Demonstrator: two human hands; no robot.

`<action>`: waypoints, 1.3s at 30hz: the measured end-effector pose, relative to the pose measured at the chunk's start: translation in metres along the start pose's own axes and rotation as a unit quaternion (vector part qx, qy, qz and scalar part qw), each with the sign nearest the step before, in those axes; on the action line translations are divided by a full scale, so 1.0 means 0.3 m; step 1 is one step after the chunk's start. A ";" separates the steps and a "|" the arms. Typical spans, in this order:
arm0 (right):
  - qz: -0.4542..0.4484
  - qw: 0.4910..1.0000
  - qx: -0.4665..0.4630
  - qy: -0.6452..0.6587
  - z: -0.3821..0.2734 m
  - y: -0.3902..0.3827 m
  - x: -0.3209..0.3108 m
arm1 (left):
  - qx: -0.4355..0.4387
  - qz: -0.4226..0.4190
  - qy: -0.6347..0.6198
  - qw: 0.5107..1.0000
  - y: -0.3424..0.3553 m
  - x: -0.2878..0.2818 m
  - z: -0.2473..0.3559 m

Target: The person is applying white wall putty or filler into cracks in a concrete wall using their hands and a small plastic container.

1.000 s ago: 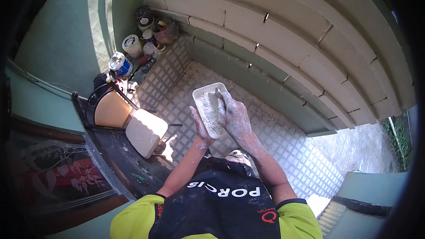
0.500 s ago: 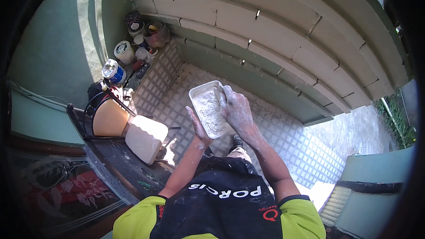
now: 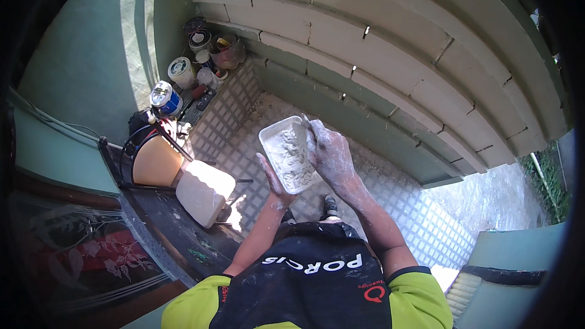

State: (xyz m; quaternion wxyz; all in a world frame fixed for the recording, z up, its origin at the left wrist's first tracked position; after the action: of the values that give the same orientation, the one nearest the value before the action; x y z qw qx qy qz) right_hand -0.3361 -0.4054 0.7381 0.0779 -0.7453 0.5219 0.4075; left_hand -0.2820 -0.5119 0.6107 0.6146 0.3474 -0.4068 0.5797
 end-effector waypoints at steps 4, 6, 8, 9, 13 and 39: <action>-0.024 0.999 0.018 -0.011 0.050 0.014 0.026 | 0.007 -0.018 -0.020 1.000 0.017 -0.003 -0.006; -0.059 0.998 0.019 0.018 0.040 0.008 0.067 | 0.014 0.007 -0.016 1.000 0.024 -0.001 -0.007; -0.044 0.996 -0.006 0.075 0.009 0.001 0.083 | 0.024 0.025 -0.003 0.999 0.027 -0.001 -0.002; -0.043 0.994 0.002 0.096 -0.011 0.000 0.078 | 0.034 0.043 0.009 0.998 0.025 -0.006 0.002; -0.048 0.992 0.000 0.118 -0.049 0.000 0.070 | 0.041 0.040 0.041 0.998 0.025 -0.018 0.008; -0.029 0.999 0.006 0.017 0.040 0.004 -0.019 | -0.009 -0.042 -0.037 0.998 0.030 0.020 -0.026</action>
State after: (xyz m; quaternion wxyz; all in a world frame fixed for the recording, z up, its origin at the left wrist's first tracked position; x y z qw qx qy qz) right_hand -0.3443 -0.3954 0.7345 0.0850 -0.7667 0.5037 0.3889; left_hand -0.2903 -0.5015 0.6122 0.6260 0.3805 -0.4194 0.5362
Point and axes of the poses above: each hand's wrist, its own y-axis towards the middle knuckle, its own x-axis out of the palm, z = x × y, the point moved 4 cm from there along y, towards the middle knuckle, and after that the axes turned 10 degrees about -z, right-handed, at the moved point
